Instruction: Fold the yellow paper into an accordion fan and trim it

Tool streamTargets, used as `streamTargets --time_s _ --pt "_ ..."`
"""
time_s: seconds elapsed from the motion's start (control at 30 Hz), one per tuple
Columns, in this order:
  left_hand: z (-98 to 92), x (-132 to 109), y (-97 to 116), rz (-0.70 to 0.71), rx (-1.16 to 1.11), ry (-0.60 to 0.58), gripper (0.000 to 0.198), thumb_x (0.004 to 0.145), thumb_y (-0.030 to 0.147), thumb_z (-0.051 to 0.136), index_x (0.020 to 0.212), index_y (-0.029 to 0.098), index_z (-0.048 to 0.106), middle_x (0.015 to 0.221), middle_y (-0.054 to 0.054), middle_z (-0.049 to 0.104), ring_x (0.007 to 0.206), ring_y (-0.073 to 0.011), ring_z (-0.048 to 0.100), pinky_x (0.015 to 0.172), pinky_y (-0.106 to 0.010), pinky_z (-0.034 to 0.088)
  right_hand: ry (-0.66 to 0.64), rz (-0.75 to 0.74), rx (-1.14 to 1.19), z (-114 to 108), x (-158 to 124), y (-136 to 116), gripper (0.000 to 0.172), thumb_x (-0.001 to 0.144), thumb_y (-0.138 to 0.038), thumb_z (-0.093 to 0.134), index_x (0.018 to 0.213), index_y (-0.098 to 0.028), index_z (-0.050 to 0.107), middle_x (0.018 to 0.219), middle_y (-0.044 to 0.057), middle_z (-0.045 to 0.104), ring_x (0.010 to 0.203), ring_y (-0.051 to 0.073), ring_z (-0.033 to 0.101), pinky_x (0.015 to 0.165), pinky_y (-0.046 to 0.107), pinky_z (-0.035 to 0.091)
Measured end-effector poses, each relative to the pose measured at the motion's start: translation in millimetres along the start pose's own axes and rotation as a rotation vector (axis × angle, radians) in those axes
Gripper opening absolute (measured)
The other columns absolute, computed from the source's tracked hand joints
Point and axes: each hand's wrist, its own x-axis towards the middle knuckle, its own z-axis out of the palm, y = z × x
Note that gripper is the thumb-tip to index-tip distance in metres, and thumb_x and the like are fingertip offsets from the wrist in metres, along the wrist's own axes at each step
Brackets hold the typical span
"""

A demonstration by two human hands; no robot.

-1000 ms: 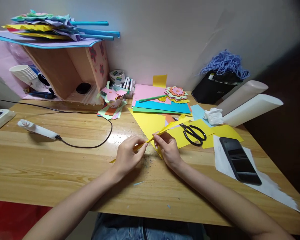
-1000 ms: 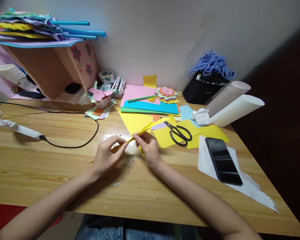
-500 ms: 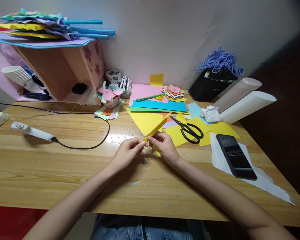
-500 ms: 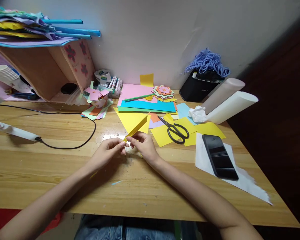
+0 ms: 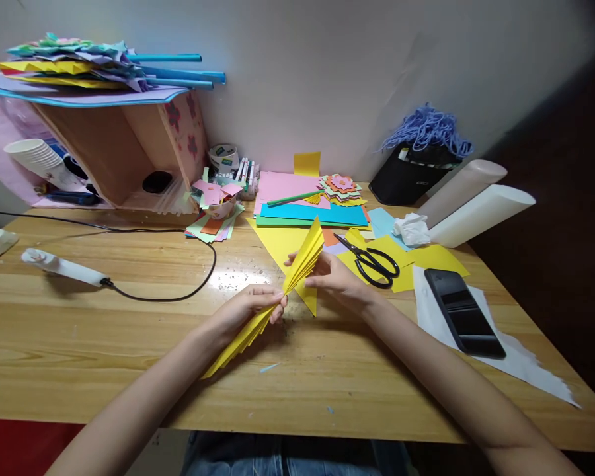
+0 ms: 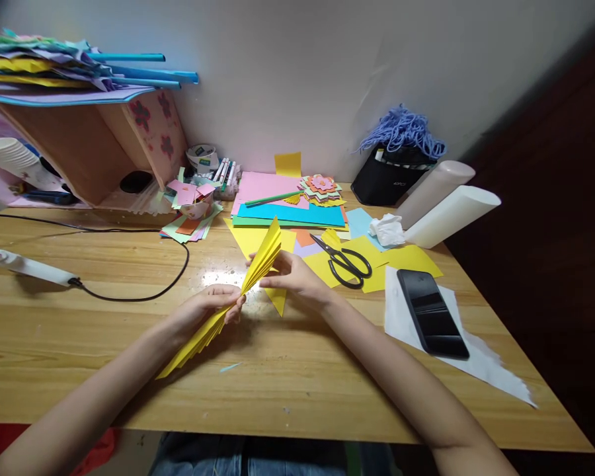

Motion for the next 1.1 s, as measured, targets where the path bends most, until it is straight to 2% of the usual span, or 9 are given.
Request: streamTargets --time_s 0.1,0.23,0.37,0.53,0.77,0.87,1.0,1.1 --pt "1.9 -0.8 -1.0 -0.001 0.007 -0.054 0.024 0.075 0.034 0.064 0.067 0.012 0.061 0.055 0.001 0.055 0.052 -0.0063 0.047 0.056 -0.019 0.034 -0.086 0.091 0.008 7.5 -3.2 4.6 0.035 0.06 -0.026 0.08 0.092 -0.019 0.068 0.089 0.004 0.07 0.084 0.017 0.064 0.082 0.032 0.05" --pt "7.6 -4.1 0.7 0.011 0.066 -0.071 0.028 0.082 0.037 0.058 0.067 0.014 0.057 0.059 0.002 0.053 0.055 -0.0062 0.045 0.056 -0.019 0.032 -0.072 0.078 0.033 15.5 -4.8 11.8 0.024 0.064 -0.027 0.077 0.085 -0.017 0.07 0.078 0.003 0.069 0.076 0.016 0.065 0.079 0.031 0.05" --pt "11.9 -5.8 3.2 0.029 0.127 -0.041 0.028 0.082 0.041 0.057 0.072 0.015 0.058 0.061 0.003 0.051 0.057 -0.0066 0.044 0.059 -0.019 0.032 -0.046 0.037 0.04 15.6 -4.8 13.9 0.022 0.066 -0.027 0.076 0.086 -0.019 0.07 0.083 0.002 0.069 0.077 0.014 0.064 0.081 0.029 0.048" --pt "11.4 -4.1 2.1 0.022 0.157 0.016 0.03 0.08 0.044 0.058 0.079 0.015 0.062 0.061 0.001 0.055 0.056 -0.0075 0.046 0.057 -0.021 0.032 -0.078 0.033 0.057 15.1 -5.3 14.6 0.023 0.07 -0.027 0.073 0.091 -0.019 0.069 0.078 0.001 0.069 0.063 0.011 0.061 0.08 0.031 0.048" --pt "10.5 -3.6 2.9 0.051 0.151 0.051 0.031 0.079 0.044 0.059 0.078 0.014 0.065 0.058 0.001 0.055 0.055 -0.008 0.048 0.055 -0.021 0.034 -0.001 0.043 0.006 14.2 -3.9 17.1 0.026 0.068 -0.029 0.074 0.092 -0.019 0.07 0.086 0.003 0.07 0.082 0.015 0.063 0.085 0.031 0.047" --pt "11.1 -3.8 3.0 0.044 0.147 0.068 0.032 0.08 0.044 0.057 0.082 0.014 0.067 0.061 0.0 0.058 0.054 -0.0082 0.049 0.056 -0.022 0.036 0.015 0.046 -0.015 14.3 -3.7 19.2 0.026 0.068 -0.031 0.074 0.091 -0.019 0.07 0.08 0.003 0.069 0.077 0.015 0.063 0.078 0.032 0.05" --pt "9.7 -3.4 0.9 0.071 0.192 0.098 0.034 0.079 0.046 0.058 0.086 0.015 0.07 0.072 -0.005 0.065 0.065 -0.0117 0.055 0.062 -0.023 0.038 0.025 0.068 0.018 15.9 -4.1 21.1 0.025 0.068 -0.032 0.074 0.089 -0.019 0.071 0.082 0.003 0.069 0.067 0.013 0.061 0.067 0.028 0.051" --pt "7.7 -2.6 -1.4 0.08 0.264 0.151 0.036 0.079 0.047 0.057 0.088 0.015 0.071 0.078 -0.006 0.067 0.068 -0.013 0.055 0.06 -0.023 0.037 0.041 0.099 0.046 17.4 -4.5 21.7 0.027 0.066 -0.034 0.075 0.087 -0.019 0.071 0.084 0.004 0.069 0.07 0.014 0.062 0.065 0.027 0.051"
